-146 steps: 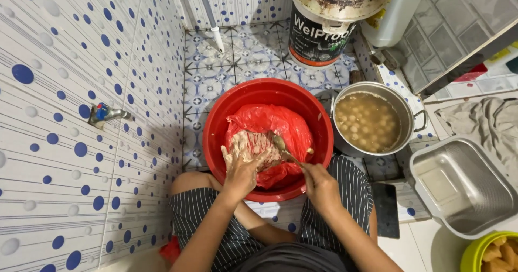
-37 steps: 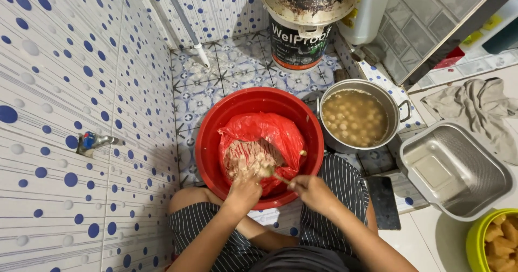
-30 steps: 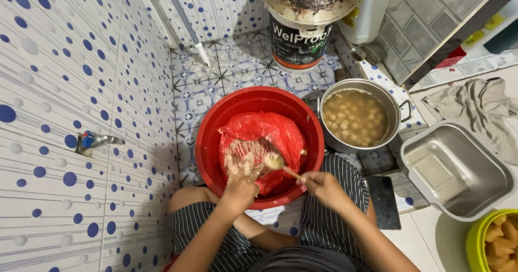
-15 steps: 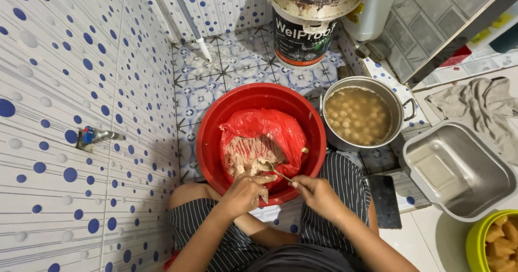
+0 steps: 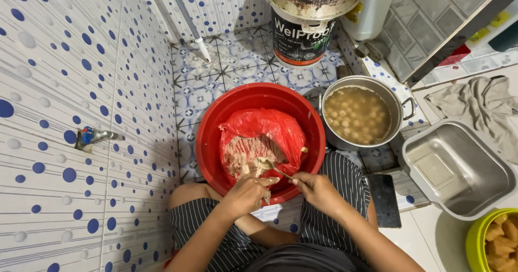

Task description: Forming meatballs from a meat mixture using hands and a spoon and placing them into a pot of boiling water.

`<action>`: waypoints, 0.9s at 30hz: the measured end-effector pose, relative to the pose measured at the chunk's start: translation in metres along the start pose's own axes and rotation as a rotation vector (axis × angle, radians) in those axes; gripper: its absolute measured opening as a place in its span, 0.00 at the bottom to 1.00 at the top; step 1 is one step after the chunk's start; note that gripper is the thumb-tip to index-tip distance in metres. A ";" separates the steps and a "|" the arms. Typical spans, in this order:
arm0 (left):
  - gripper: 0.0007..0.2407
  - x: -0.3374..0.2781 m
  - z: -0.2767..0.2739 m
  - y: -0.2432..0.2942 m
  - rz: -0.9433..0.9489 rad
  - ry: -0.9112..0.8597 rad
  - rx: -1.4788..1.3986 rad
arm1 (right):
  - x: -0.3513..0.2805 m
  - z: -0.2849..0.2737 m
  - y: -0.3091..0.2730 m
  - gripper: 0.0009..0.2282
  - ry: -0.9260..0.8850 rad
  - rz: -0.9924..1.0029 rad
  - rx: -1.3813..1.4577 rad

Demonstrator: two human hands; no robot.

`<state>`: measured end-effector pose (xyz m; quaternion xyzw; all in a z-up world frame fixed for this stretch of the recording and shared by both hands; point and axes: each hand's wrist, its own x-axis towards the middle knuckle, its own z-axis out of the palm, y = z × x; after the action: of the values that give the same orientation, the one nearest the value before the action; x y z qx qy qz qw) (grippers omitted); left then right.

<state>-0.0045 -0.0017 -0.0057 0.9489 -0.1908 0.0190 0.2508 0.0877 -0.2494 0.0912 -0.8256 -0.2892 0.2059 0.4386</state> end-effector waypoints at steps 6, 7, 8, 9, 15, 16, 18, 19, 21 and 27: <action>0.11 -0.001 -0.019 0.009 -0.012 -0.019 -0.113 | 0.005 0.003 0.017 0.09 -0.141 0.126 0.198; 0.12 -0.001 -0.029 0.016 -0.032 -0.027 -0.172 | 0.006 0.003 0.017 0.09 -0.176 0.159 0.310; 0.12 -0.001 -0.039 0.023 -0.053 -0.034 -0.231 | 0.009 0.003 0.018 0.08 -0.212 0.191 0.422; 0.12 0.000 -0.034 0.021 -0.054 -0.034 -0.231 | 0.010 0.004 0.024 0.08 -0.213 0.191 0.422; 0.16 0.001 -0.041 0.022 -0.061 -0.018 -0.145 | 0.015 0.007 0.049 0.06 -0.255 0.475 1.055; 0.17 0.000 -0.044 0.022 -0.229 -0.044 -0.016 | 0.016 0.008 0.052 0.07 -0.198 0.445 0.990; 0.18 0.002 -0.042 0.021 -0.392 -0.073 0.113 | 0.018 0.011 0.054 0.07 -0.137 0.415 0.926; 0.25 0.005 -0.037 0.019 -0.602 -0.117 0.083 | 0.020 0.013 0.052 0.08 -0.068 0.403 0.810; 0.36 0.016 -0.038 0.024 -0.810 -0.157 0.052 | 0.026 0.020 0.053 0.09 0.002 0.388 0.691; 0.42 0.043 -0.060 0.070 -0.762 -0.065 0.042 | 0.041 0.044 0.055 0.10 0.041 0.428 0.688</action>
<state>0.0128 -0.0439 0.0847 0.9568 0.1683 -0.1017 0.2142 0.1085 -0.2208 0.0182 -0.6763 -0.0164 0.3606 0.6421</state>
